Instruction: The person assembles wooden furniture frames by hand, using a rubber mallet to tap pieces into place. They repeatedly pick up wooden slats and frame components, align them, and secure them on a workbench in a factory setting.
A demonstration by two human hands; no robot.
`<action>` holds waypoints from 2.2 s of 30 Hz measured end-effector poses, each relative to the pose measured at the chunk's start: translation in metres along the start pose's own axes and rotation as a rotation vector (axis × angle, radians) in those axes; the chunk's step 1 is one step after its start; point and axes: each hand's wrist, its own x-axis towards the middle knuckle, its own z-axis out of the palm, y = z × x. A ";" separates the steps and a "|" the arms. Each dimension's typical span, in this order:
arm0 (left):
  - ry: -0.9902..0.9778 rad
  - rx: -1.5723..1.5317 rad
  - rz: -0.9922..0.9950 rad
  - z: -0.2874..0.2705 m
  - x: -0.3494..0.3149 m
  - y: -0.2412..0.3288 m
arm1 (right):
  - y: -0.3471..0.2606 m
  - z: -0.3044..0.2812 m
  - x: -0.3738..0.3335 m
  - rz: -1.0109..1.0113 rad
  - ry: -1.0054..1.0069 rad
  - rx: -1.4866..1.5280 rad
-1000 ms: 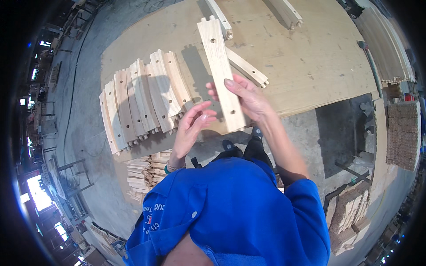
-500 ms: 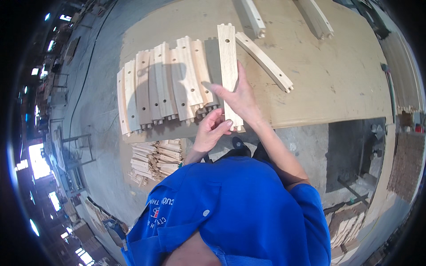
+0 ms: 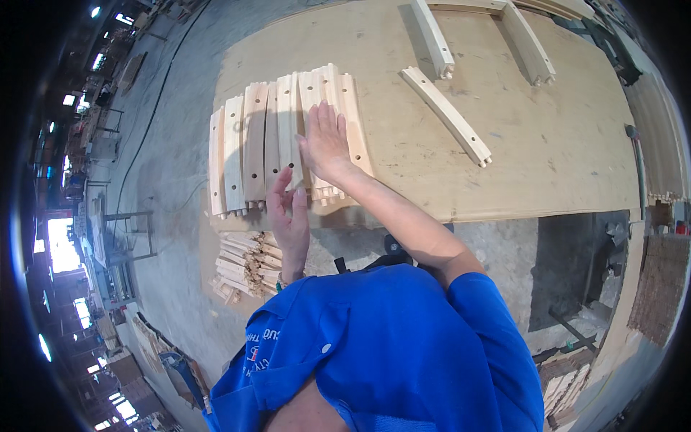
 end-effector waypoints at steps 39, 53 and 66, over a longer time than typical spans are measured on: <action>0.002 0.425 0.095 0.012 -0.001 0.016 | 0.013 -0.032 0.001 -0.026 0.051 0.794; 0.369 0.275 0.044 -0.007 -0.003 -0.018 | -0.046 0.004 -0.017 -0.545 -0.009 0.244; 0.366 0.794 0.074 -0.007 -0.014 -0.025 | -0.045 0.003 -0.005 -0.394 -0.219 0.313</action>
